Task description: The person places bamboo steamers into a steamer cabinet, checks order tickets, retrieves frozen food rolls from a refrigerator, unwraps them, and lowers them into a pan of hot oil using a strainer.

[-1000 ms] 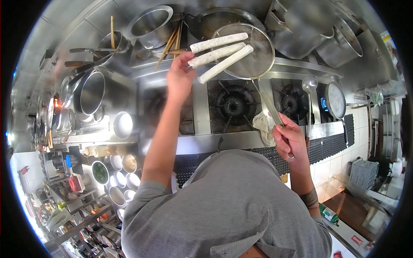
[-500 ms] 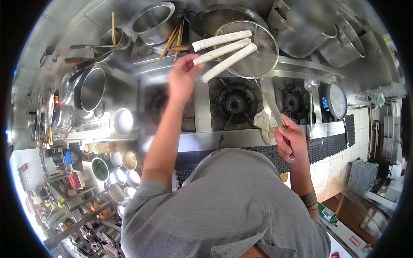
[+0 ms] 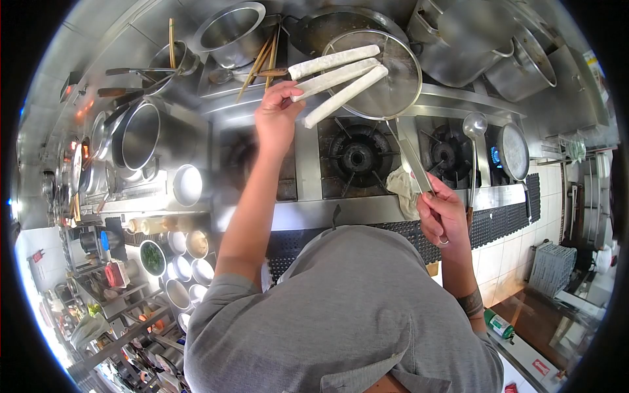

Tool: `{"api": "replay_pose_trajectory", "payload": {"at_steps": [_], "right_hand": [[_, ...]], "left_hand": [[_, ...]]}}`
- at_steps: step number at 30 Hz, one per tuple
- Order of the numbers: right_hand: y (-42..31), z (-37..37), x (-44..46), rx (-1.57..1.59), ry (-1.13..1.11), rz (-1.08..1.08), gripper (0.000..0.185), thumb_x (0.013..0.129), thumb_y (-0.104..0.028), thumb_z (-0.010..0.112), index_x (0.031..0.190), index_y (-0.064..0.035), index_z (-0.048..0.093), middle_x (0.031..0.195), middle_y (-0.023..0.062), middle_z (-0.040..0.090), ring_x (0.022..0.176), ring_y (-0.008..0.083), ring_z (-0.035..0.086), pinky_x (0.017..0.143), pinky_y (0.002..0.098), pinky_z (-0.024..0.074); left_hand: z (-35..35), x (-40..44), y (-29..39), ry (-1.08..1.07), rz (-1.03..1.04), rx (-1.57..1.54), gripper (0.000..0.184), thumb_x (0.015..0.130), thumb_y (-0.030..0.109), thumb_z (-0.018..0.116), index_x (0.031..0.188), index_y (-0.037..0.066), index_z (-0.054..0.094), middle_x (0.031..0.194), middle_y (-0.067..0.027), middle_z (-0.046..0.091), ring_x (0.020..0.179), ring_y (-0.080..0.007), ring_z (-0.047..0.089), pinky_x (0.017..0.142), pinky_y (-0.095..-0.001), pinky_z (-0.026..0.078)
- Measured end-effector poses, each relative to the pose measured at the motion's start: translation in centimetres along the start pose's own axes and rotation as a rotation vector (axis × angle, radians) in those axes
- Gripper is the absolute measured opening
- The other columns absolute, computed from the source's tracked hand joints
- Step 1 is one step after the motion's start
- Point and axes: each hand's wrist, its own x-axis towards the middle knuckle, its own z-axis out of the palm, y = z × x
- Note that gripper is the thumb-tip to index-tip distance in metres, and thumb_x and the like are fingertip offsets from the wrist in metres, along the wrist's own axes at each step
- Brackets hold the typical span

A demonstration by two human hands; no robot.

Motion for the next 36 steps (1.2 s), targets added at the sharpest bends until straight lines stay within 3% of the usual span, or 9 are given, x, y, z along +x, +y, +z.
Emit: {"api": "replay_pose_trajectory", "payload": {"at_steps": [7, 9, 12, 22, 24, 28, 30, 33, 36], "right_hand": [[-0.2, 0.6, -0.3, -0.025, 0.020, 0.005, 0.042, 0.104, -0.005, 0.050, 0.146, 0.0028, 0.049, 0.072, 0.0046, 0.057, 0.037, 0.0034, 0.039, 0.027, 0.0204, 0.0370], [-0.1, 0.5, -0.3, -0.021, 0.022, 0.009, 0.042, 0.104, -0.005, 0.050, 0.146, 0.0024, 0.049, 0.072, 0.0043, 0.056, 0.037, 0.0031, 0.038, 0.027, 0.0203, 0.0369], [0.1, 0.2, -0.2, -0.028, -0.010, 0.010, 0.044, 0.105, -0.004, 0.045, 0.149, -0.0005, 0.046, 0.074, 0.0057, 0.058, 0.036, 0.0042, 0.035, 0.026, 0.0210, 0.0328], [0.1, 0.5, -0.4, -0.044, 0.037, 0.002, 0.043, 0.104, -0.005, 0.048, 0.147, 0.0000, 0.048, 0.072, 0.0053, 0.058, 0.036, 0.0037, 0.037, 0.028, 0.0207, 0.0348], [0.2, 0.3, -0.5, -0.061, 0.048, -0.002, 0.045, 0.104, -0.004, 0.047, 0.149, -0.0001, 0.045, 0.072, 0.0056, 0.058, 0.036, 0.0041, 0.036, 0.027, 0.0208, 0.0327], [0.2, 0.1, -0.6, -0.046, 0.023, 0.002, 0.045, 0.104, -0.004, 0.047, 0.149, -0.0002, 0.045, 0.073, 0.0058, 0.058, 0.036, 0.0040, 0.037, 0.028, 0.0204, 0.0329], [0.2, 0.0, -0.7, -0.037, 0.019, 0.002, 0.045, 0.104, -0.004, 0.047, 0.150, -0.0003, 0.045, 0.073, 0.0058, 0.058, 0.036, 0.0039, 0.037, 0.028, 0.0204, 0.0329], [0.2, 0.1, -0.7, -0.017, 0.010, 0.002, 0.046, 0.105, -0.004, 0.047, 0.150, -0.0006, 0.045, 0.073, 0.0055, 0.058, 0.036, 0.0037, 0.038, 0.028, 0.0205, 0.0331], [0.2, 0.0, -0.9, -0.035, 0.005, 0.011, 0.046, 0.105, -0.004, 0.047, 0.150, -0.0008, 0.044, 0.072, 0.0051, 0.057, 0.036, 0.0036, 0.039, 0.028, 0.0206, 0.0331]], "left_hand": [[0.2, 0.0, 0.8, 0.012, -0.051, -0.099, 0.028, 0.083, -0.015, 0.072, 0.104, 0.004, 0.074, 0.123, -0.0047, 0.065, 0.103, -0.0101, 0.062, 0.089, -0.0243, 0.051], [0.2, -0.1, 1.9, -0.020, -0.226, -0.133, 0.030, 0.083, -0.013, 0.074, 0.107, 0.004, 0.074, 0.120, -0.0026, 0.066, 0.100, -0.0091, 0.063, 0.088, -0.0239, 0.052], [0.2, -0.2, 2.0, -0.030, -0.241, -0.148, 0.031, 0.083, -0.013, 0.075, 0.109, 0.004, 0.075, 0.117, -0.0009, 0.068, 0.095, -0.0082, 0.063, 0.086, -0.0227, 0.052], [-0.2, 0.7, 0.9, -0.133, -0.074, 0.066, 0.030, 0.081, -0.015, 0.073, 0.105, 0.004, 0.075, 0.126, -0.0049, 0.067, 0.100, -0.0099, 0.062, 0.088, -0.0253, 0.052], [-0.1, 1.0, 0.8, -0.123, -0.077, -0.018, 0.027, 0.077, -0.013, 0.077, 0.097, 0.006, 0.078, 0.120, -0.0022, 0.069, 0.087, -0.0062, 0.056, 0.080, -0.0213, 0.049], [-0.8, 1.4, 0.0, -0.184, -0.037, 0.058, 0.035, 0.077, -0.014, 0.076, 0.106, 0.004, 0.076, 0.119, -0.0040, 0.070, 0.090, -0.0076, 0.059, 0.082, -0.0244, 0.050], [-0.8, 1.0, 0.0, -0.192, -0.108, -0.291, 0.036, 0.084, -0.007, 0.074, 0.119, 0.003, 0.070, 0.116, -0.0063, 0.070, 0.094, -0.0101, 0.063, 0.084, -0.0281, 0.052], [-0.1, 1.4, 1.4, 0.041, -0.296, -0.257, 0.035, 0.093, 0.003, 0.072, 0.127, 0.001, 0.065, 0.114, -0.0087, 0.070, 0.099, -0.0131, 0.065, 0.085, -0.0309, 0.053], [1.4, 2.5, 4.2, 0.056, -0.337, -0.074, 0.028, 0.096, 0.012, 0.072, 0.122, 0.002, 0.067, 0.104, -0.0069, 0.072, 0.092, -0.0118, 0.067, 0.079, -0.0285, 0.052]]}}
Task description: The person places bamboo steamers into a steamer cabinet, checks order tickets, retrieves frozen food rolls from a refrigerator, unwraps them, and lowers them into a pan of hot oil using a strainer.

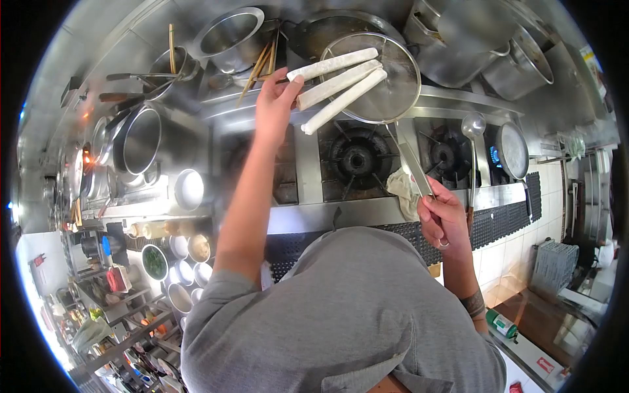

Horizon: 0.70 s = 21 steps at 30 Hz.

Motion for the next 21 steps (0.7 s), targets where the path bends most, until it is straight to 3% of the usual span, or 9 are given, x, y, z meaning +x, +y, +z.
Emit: {"api": "replay_pose_trajectory", "payload": {"at_steps": [7, 9, 13, 15, 16, 18, 21], "right_hand": [[0.0, 0.3, 0.0, -0.044, -0.014, -0.013, 0.046, 0.103, -0.006, 0.050, 0.148, 0.0019, 0.047, 0.070, 0.0046, 0.056, 0.036, 0.0043, 0.042, 0.029, 0.0214, 0.0389], [0.1, 0.1, 0.0, -0.048, -0.020, -0.021, 0.046, 0.103, -0.007, 0.050, 0.148, 0.0018, 0.047, 0.070, 0.0047, 0.056, 0.036, 0.0045, 0.042, 0.029, 0.0217, 0.0386], [0.2, 0.0, 0.0, -0.030, -0.038, -0.021, 0.046, 0.103, -0.006, 0.050, 0.148, 0.0021, 0.047, 0.071, 0.0051, 0.056, 0.036, 0.0046, 0.042, 0.029, 0.0219, 0.0381], [0.2, 0.1, 0.0, -0.028, -0.036, -0.021, 0.046, 0.103, -0.006, 0.050, 0.148, 0.0022, 0.047, 0.071, 0.0052, 0.057, 0.036, 0.0046, 0.042, 0.028, 0.0219, 0.0382], [0.2, 0.2, 0.0, -0.028, -0.033, -0.020, 0.046, 0.103, -0.006, 0.050, 0.148, 0.0023, 0.047, 0.072, 0.0053, 0.057, 0.036, 0.0047, 0.042, 0.028, 0.0219, 0.0383], [0.1, 0.3, 0.0, -0.027, -0.029, -0.020, 0.046, 0.103, -0.006, 0.050, 0.148, 0.0024, 0.046, 0.072, 0.0054, 0.057, 0.036, 0.0047, 0.042, 0.028, 0.0219, 0.0383], [0.1, 0.3, 0.0, -0.012, -0.028, -0.016, 0.045, 0.103, -0.006, 0.050, 0.148, 0.0023, 0.047, 0.073, 0.0056, 0.058, 0.036, 0.0048, 0.042, 0.028, 0.0218, 0.0388]], "left_hand": [[-0.9, 1.6, -0.5, -0.058, 0.199, 0.132, 0.019, 0.093, 0.005, 0.074, 0.112, 0.001, 0.072, 0.089, -0.0028, 0.072, 0.074, -0.0059, 0.062, 0.065, -0.0221, 0.048], [-1.6, 2.3, -1.4, -0.054, 0.218, 0.174, 0.022, 0.093, 0.000, 0.072, 0.115, -0.001, 0.071, 0.102, -0.0049, 0.073, 0.087, -0.0114, 0.068, 0.081, -0.0254, 0.053], [-1.6, 2.4, -1.6, -0.040, 0.196, 0.125, 0.017, 0.092, -0.002, 0.071, 0.109, -0.001, 0.073, 0.109, -0.0056, 0.072, 0.090, -0.0108, 0.066, 0.085, -0.0252, 0.052], [-1.5, 2.3, -1.8, -0.057, 0.318, 0.034, 0.017, 0.088, -0.005, 0.071, 0.104, 0.001, 0.074, 0.119, -0.0074, 0.070, 0.081, -0.0054, 0.058, 0.071, -0.0218, 0.047], [-1.6, 2.3, -1.8, -0.056, 0.318, 0.034, 0.017, 0.088, -0.005, 0.071, 0.104, 0.001, 0.074, 0.119, -0.0074, 0.070, 0.081, -0.0054, 0.058, 0.071, -0.0218, 0.047], [-2.1, 2.3, -1.9, -0.076, 0.386, 0.138, 0.017, 0.087, -0.007, 0.068, 0.102, -0.001, 0.073, 0.133, -0.0104, 0.064, 0.096, -0.0101, 0.061, 0.083, -0.0261, 0.049], [-2.3, 2.0, -1.5, -0.085, 0.366, 0.127, 0.019, 0.085, -0.007, 0.067, 0.103, -0.001, 0.072, 0.134, -0.0118, 0.064, 0.106, -0.0147, 0.062, 0.093, -0.0301, 0.048]]}}
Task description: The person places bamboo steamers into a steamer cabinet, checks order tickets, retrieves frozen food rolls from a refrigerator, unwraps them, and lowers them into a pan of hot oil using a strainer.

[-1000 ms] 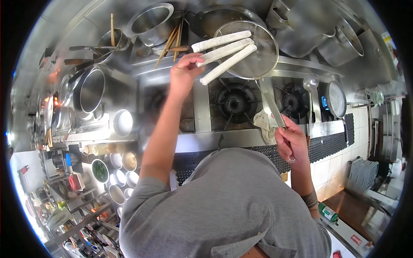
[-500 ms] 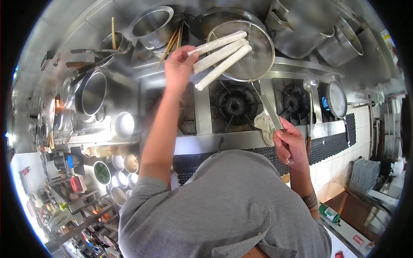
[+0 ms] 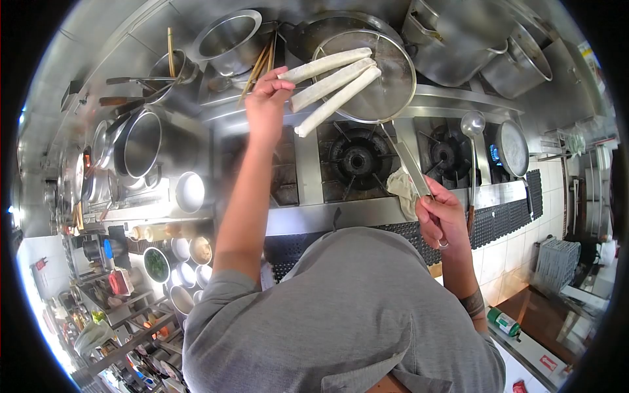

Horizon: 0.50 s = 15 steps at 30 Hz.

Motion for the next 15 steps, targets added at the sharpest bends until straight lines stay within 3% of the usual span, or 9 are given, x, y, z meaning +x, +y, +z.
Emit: {"api": "replay_pose_trajectory", "payload": {"at_steps": [1, 3, 7, 9, 13, 15], "right_hand": [[0.0, -0.1, 0.0, 0.000, -0.003, 0.002, 0.046, 0.103, -0.005, 0.050, 0.148, 0.0023, 0.046, 0.073, 0.0056, 0.058, 0.036, 0.0049, 0.042, 0.028, 0.0217, 0.0389], [0.2, -0.2, 0.1, -0.002, -0.008, 0.004, 0.046, 0.103, -0.005, 0.050, 0.148, 0.0023, 0.046, 0.073, 0.0056, 0.058, 0.036, 0.0049, 0.042, 0.028, 0.0216, 0.0390], [0.4, -0.1, 0.0, 0.011, -0.004, 0.001, 0.047, 0.103, -0.005, 0.050, 0.149, 0.0022, 0.046, 0.073, 0.0053, 0.057, 0.037, 0.0047, 0.042, 0.029, 0.0214, 0.0389], [0.3, 0.0, 0.0, 0.008, 0.001, 0.007, 0.047, 0.103, -0.005, 0.050, 0.149, 0.0022, 0.045, 0.073, 0.0052, 0.057, 0.037, 0.0046, 0.042, 0.029, 0.0214, 0.0389], [0.4, 0.0, 0.0, -0.002, 0.011, 0.013, 0.046, 0.103, -0.005, 0.050, 0.148, 0.0023, 0.046, 0.072, 0.0051, 0.057, 0.036, 0.0044, 0.042, 0.029, 0.0212, 0.0389], [0.5, 0.0, 0.0, -0.001, 0.010, 0.011, 0.045, 0.103, -0.005, 0.050, 0.148, 0.0024, 0.047, 0.072, 0.0051, 0.057, 0.036, 0.0044, 0.042, 0.029, 0.0211, 0.0389]], "left_hand": [[0.0, 0.0, -0.2, 0.001, 0.000, 0.000, 0.019, 0.085, -0.007, 0.067, 0.103, -0.001, 0.072, 0.134, -0.0118, 0.064, 0.106, -0.0147, 0.062, 0.093, -0.0301, 0.048], [-0.1, -0.2, -0.7, 0.024, -0.106, -0.316, 0.017, 0.089, -0.001, 0.068, 0.105, 0.000, 0.071, 0.128, -0.0099, 0.066, 0.106, -0.0151, 0.063, 0.094, -0.0309, 0.048], [0.6, -0.6, 1.0, 0.085, -0.296, -0.277, 0.016, 0.092, 0.005, 0.069, 0.107, 0.001, 0.070, 0.118, -0.0072, 0.068, 0.102, -0.0139, 0.063, 0.089, -0.0310, 0.049], [0.9, -0.8, 1.4, 0.069, -0.433, -0.220, 0.017, 0.093, 0.012, 0.072, 0.107, 0.001, 0.071, 0.103, -0.0034, 0.069, 0.093, -0.0116, 0.063, 0.081, -0.0297, 0.050], [0.6, -1.1, 1.1, 0.003, -0.506, -0.187, 0.024, 0.092, 0.015, 0.075, 0.109, -0.001, 0.071, 0.095, -0.0019, 0.069, 0.083, -0.0095, 0.062, 0.072, -0.0269, 0.049], [0.8, -1.2, 1.6, -0.044, -0.440, -0.078, 0.027, 0.090, 0.013, 0.078, 0.112, -0.002, 0.072, 0.091, -0.0007, 0.069, 0.079, -0.0082, 0.060, 0.069, -0.0245, 0.047]]}}
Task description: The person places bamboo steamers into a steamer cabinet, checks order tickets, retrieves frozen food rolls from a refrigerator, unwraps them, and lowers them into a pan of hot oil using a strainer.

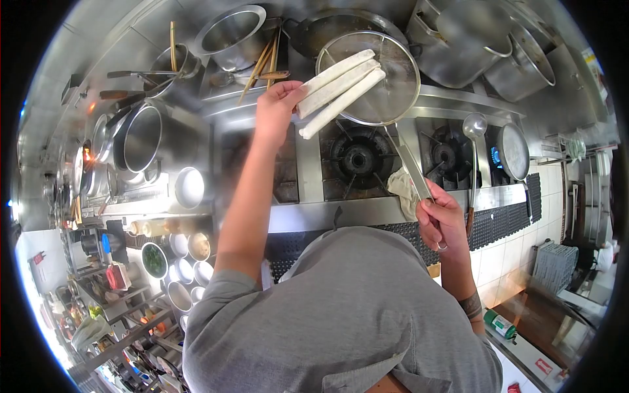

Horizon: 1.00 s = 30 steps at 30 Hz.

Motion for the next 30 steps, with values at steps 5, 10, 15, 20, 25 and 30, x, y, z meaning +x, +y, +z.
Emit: {"api": "replay_pose_trajectory", "payload": {"at_steps": [5, 10, 15, 20, 25, 30], "right_hand": [[0.1, 0.1, 0.1, -0.003, 0.011, -0.012, 0.043, 0.103, -0.005, 0.049, 0.146, 0.0026, 0.048, 0.071, 0.0052, 0.056, 0.036, 0.0044, 0.042, 0.029, 0.0208, 0.0390], [0.1, 0.0, 0.1, -0.009, 0.012, -0.014, 0.043, 0.103, -0.005, 0.049, 0.146, 0.0025, 0.048, 0.070, 0.0051, 0.056, 0.036, 0.0045, 0.042, 0.029, 0.0209, 0.0388], [0.0, 0.2, 0.1, -0.019, 0.034, -0.013, 0.043, 0.103, -0.004, 0.049, 0.145, 0.0020, 0.049, 0.070, 0.0047, 0.056, 0.036, 0.0043, 0.042, 0.029, 0.0210, 0.0380], [0.0, -0.3, 0.2, 0.002, 0.018, -0.013, 0.044, 0.103, -0.004, 0.049, 0.147, 0.0012, 0.048, 0.070, 0.0044, 0.056, 0.036, 0.0040, 0.040, 0.028, 0.0211, 0.0366], [0.0, -0.2, 0.3, 0.017, 0.017, -0.015, 0.045, 0.103, -0.004, 0.049, 0.148, 0.0011, 0.047, 0.071, 0.0044, 0.056, 0.036, 0.0042, 0.040, 0.028, 0.0211, 0.0365], [-0.1, 0.0, 0.4, 0.001, 0.031, -0.002, 0.044, 0.103, -0.004, 0.049, 0.147, 0.0012, 0.048, 0.072, 0.0045, 0.057, 0.036, 0.0044, 0.040, 0.028, 0.0211, 0.0366]], "left_hand": [[0.2, 0.3, -0.2, 0.056, 0.159, 0.082, 0.029, 0.087, 0.003, 0.077, 0.116, -0.003, 0.071, 0.098, -0.0016, 0.070, 0.084, -0.0082, 0.060, 0.077, -0.0244, 0.048], [-0.1, 1.1, -0.5, 0.080, 0.214, 0.038, 0.033, 0.085, -0.004, 0.074, 0.118, -0.005, 0.071, 0.104, -0.0044, 0.071, 0.091, -0.0106, 0.061, 0.086, -0.0261, 0.050], [-0.5, 1.6, -1.2, 0.012, 0.286, 0.069, 0.033, 0.084, -0.008, 0.072, 0.117, -0.005, 0.071, 0.122, -0.0090, 0.068, 0.109, -0.0155, 0.063, 0.096, -0.0285, 0.049], [0.0, 1.5, -1.2, -0.040, 0.328, -0.024, 0.033, 0.084, -0.003, 0.076, 0.117, -0.004, 0.072, 0.131, -0.0095, 0.067, 0.114, -0.0160, 0.064, 0.092, -0.0285, 0.050], [0.8, 0.4, 0.5, 0.044, 0.041, -0.135, 0.033, 0.094, 0.015, 0.074, 0.120, -0.004, 0.069, 0.127, -0.0092, 0.067, 0.107, -0.0146, 0.064, 0.089, -0.0281, 0.051], [0.1, 1.6, -1.2, -0.032, -0.006, 0.099, 0.045, 0.099, 0.033, 0.071, 0.123, -0.004, 0.065, 0.108, -0.0065, 0.066, 0.092, -0.0140, 0.061, 0.077, -0.0282, 0.052]]}}
